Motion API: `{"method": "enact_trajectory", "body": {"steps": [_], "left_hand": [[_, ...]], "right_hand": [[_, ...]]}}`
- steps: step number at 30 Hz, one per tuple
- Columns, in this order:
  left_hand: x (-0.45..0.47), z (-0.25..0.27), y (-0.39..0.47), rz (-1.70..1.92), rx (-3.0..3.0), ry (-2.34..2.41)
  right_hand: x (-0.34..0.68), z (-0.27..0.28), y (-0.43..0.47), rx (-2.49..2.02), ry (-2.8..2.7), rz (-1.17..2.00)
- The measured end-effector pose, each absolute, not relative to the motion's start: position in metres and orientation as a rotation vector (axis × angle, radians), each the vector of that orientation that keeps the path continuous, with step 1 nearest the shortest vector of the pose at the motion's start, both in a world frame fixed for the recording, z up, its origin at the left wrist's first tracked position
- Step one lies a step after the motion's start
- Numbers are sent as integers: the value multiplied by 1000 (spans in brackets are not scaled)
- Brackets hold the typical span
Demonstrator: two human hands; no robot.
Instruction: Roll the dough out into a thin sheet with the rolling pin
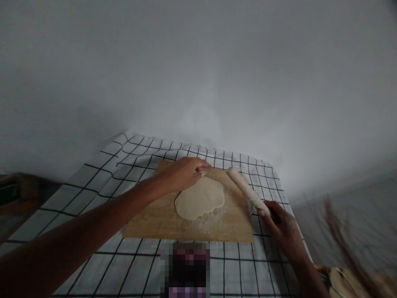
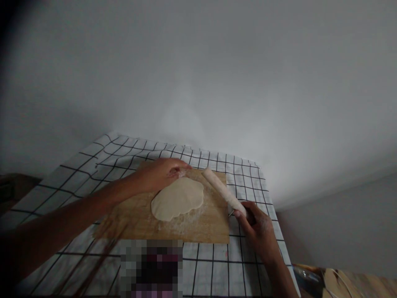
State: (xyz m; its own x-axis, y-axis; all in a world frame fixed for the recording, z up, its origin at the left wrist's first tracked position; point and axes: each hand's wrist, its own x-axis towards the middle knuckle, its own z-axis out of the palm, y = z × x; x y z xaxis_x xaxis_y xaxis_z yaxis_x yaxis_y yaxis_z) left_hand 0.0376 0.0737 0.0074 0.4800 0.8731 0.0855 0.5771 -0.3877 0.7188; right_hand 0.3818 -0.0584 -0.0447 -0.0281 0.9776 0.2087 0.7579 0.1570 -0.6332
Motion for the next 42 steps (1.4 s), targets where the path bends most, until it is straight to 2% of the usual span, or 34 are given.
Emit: {"method": "enact_trajectory", "body": {"steps": [4, 7, 10, 14, 18, 22, 28, 35, 40, 42], "left_hand": [[20, 27, 43, 848, 2158, 1281], [14, 20, 13, 789, 2316, 1249], [20, -9, -5, 681, 2445, 1287], [37, -40, 5, 681, 2566, 1439], [49, -45, 34, 728, 2572, 1588], [52, -46, 44, 633, 2523, 1612], [49, -41, 10, 668, 2604, 1532], [40, -42, -34, 643, 2689, 1445], [47, -46, 4, 648, 2669, 1583], [53, -45, 32, 642, 2607, 1675]], "right_hand": [[356, -25, -62, -1624, -2082, 461], [329, -13, -62, -1518, -2298, 433], [310, -12, -56, -1480, -2376, 390], [306, -20, -35, -1481, -2332, 254], [313, -25, -1, -1464, -2286, 111], [317, -31, 18, -1571, -2302, 114], [309, -42, -22, -1667, -2240, -29], [302, -48, -79, -1649, -2259, -16], [304, -40, -25, -1692, -2193, -77], [307, -35, 11, -1686, -2213, -7]]}}
